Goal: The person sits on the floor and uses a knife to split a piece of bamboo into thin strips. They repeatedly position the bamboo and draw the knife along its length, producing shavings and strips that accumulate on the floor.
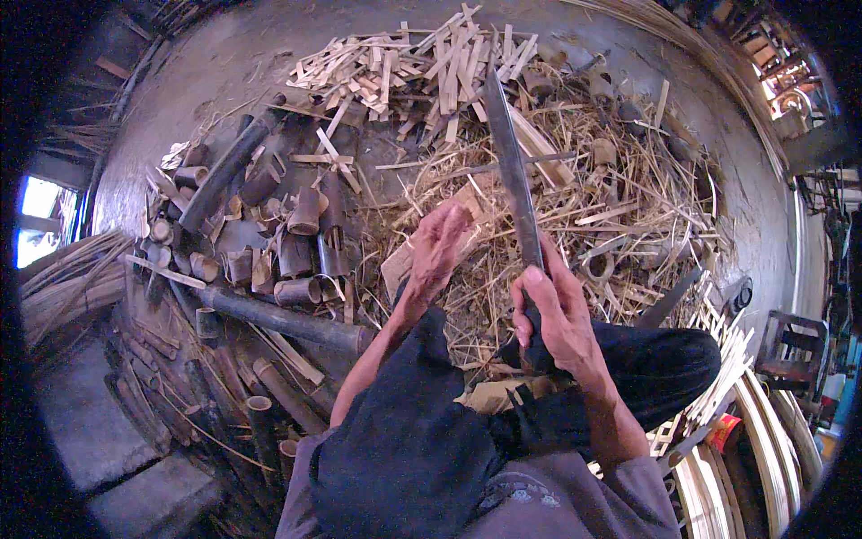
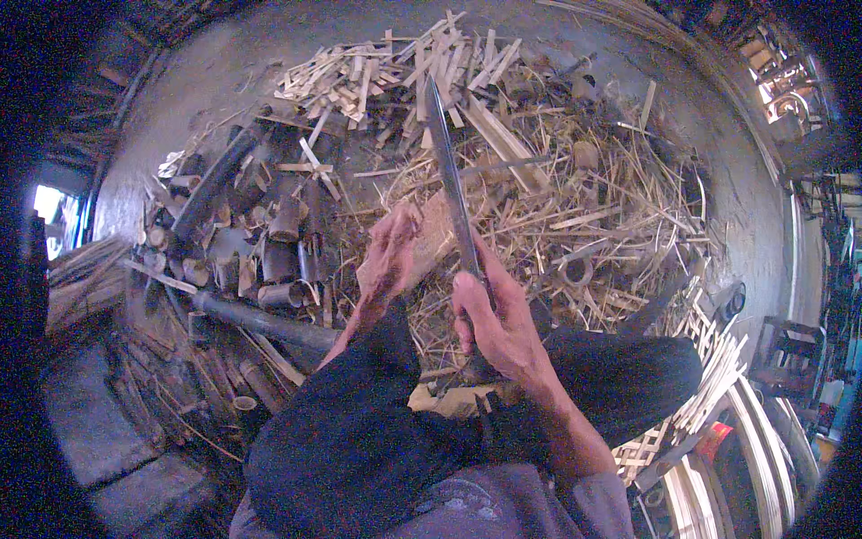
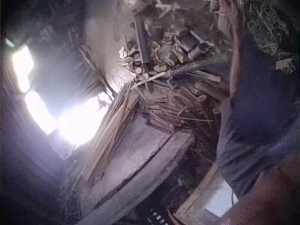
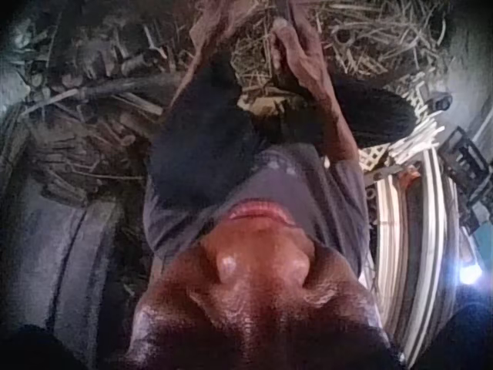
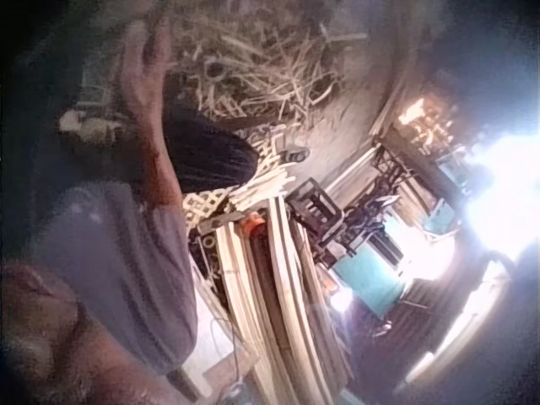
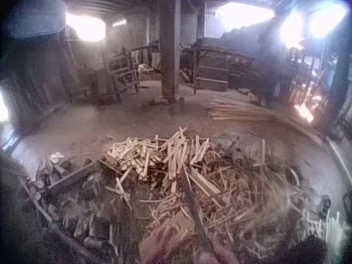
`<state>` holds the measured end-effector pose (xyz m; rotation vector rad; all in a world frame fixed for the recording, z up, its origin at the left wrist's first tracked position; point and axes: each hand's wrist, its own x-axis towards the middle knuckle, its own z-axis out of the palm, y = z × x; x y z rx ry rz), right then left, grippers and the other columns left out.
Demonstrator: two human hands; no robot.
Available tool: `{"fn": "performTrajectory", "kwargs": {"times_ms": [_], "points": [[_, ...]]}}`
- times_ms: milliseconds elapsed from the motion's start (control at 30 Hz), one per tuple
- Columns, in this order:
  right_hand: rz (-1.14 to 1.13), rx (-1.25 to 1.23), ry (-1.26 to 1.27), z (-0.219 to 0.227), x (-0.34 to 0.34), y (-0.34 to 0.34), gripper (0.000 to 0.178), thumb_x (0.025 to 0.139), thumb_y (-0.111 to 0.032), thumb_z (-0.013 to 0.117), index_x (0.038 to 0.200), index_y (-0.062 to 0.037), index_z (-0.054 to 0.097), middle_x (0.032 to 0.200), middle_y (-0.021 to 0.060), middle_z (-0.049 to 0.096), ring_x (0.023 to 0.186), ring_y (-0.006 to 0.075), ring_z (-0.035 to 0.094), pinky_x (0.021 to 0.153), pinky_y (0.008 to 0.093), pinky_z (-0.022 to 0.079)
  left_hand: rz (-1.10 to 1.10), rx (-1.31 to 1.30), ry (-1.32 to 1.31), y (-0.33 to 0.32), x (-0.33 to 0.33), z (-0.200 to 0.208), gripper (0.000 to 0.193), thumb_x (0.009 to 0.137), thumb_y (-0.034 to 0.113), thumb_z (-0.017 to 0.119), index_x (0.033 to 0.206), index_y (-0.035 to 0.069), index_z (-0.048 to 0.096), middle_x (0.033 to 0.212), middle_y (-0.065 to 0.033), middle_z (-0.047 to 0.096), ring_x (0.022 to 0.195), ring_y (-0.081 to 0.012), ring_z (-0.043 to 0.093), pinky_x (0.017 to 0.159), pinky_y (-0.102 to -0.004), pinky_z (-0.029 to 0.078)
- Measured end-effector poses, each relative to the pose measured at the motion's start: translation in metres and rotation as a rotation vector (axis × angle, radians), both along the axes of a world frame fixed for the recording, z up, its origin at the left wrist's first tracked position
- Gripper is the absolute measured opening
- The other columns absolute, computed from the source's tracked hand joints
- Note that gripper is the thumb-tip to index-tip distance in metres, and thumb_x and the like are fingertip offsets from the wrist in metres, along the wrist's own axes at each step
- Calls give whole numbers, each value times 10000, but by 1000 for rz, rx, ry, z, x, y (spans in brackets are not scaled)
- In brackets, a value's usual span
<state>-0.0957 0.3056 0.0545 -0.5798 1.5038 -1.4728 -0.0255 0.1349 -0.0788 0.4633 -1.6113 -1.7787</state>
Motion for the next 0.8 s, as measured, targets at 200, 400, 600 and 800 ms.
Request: {"fn": "performTrajectory", "kwargs": {"times_ms": [200, 400, 600, 800], "points": [[-85, 142, -232, 1, 0, -4, 441, 986, -449, 374, 883, -33, 478, 629, 25, 472, 429, 86, 430, 381, 244, 368, -77, 131, -31, 20, 6, 6, 322, 969, 334, 500, 814, 56, 550, 748, 40, 481, 700, -67, 407, 626, -227, 338], [-34, 179, -275, 0, 7, -7, 525, 985, -464, 361, 745, -13, 480, 552, 28, 451, 403, 98, 430, 366, 251, 359, -147, 168, 35, 19, 12, -5, 305, 956, 328, 535, 811, 60, 551, 715, 55, 465, 662, -54, 384, 592, -215, 310], [-20, 180, -269, 0, 5, -6, 524, 985, -467, 360, 753, -13, 482, 555, 28, 454, 403, 95, 428, 368, 251, 358, -164, 139, 14, 18, 11, -1, 307, 967, 310, 518, 773, 73, 507, 692, 61, 411, 645, -52, 336, 571, -218, 274], [-10, 178, -256, 2, 5, -8, 516, 985, -471, 357, 767, -18, 473, 567, 29, 455, 409, 91, 430, 371, 249, 362, -169, 123, -22, 17, 13, 1, 301, 968, 301, 517, 779, 68, 502, 700, 59, 419, 651, -53, 340, 577, -213, 273]]}}
